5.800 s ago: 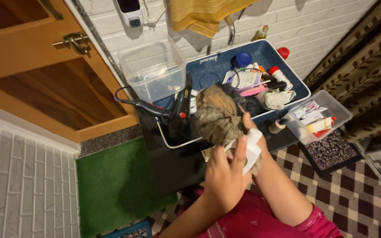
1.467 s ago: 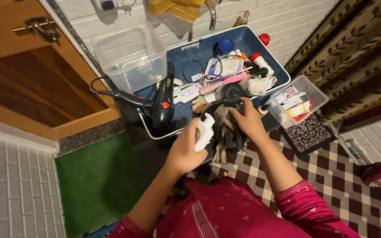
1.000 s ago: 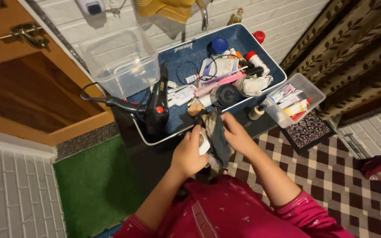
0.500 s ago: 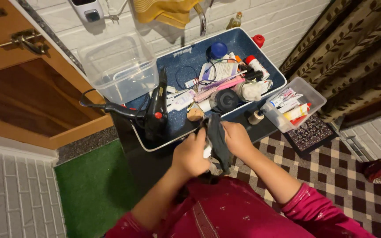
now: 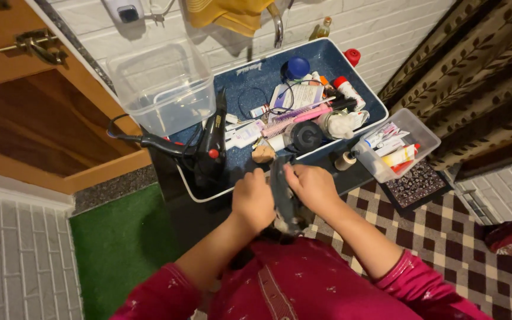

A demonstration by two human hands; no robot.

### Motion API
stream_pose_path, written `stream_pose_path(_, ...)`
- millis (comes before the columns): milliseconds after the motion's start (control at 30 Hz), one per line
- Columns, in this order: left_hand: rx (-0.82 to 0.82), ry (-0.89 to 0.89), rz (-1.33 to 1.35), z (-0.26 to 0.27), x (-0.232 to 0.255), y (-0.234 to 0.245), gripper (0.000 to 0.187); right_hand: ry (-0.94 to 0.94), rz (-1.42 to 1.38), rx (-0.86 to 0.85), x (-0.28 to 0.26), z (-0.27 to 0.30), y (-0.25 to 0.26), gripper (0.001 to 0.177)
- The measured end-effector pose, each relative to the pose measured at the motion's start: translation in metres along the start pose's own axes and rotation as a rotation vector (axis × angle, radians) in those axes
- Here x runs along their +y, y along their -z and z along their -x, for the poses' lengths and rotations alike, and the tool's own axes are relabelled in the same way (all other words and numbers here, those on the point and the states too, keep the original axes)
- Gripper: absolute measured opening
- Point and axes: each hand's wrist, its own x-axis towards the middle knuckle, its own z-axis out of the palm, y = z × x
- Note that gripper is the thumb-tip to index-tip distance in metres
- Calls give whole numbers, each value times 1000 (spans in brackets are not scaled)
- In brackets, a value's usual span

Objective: Sorting through and organizing various toiletries and personal care items on a vanity shelf.

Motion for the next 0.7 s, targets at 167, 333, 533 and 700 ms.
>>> stream_pose_path(167, 244, -86, 364, -2, -8, 62, 76, -252, -679, 114, 92, -20, -30, 56)
stream_pose_path(333, 315, -129, 697, 8, -9, 77, 71, -660, -1365, 168, 65, -23, 5, 48)
stream_pose_path(533, 456, -256, 742, 7, -13, 70, 71, -608, -1425, 128, 66, -19, -13, 49)
stream_pose_path(700, 488, -284, 686, 6, -12, 79, 70, -120, -975, 64, 85, -10, -34, 43)
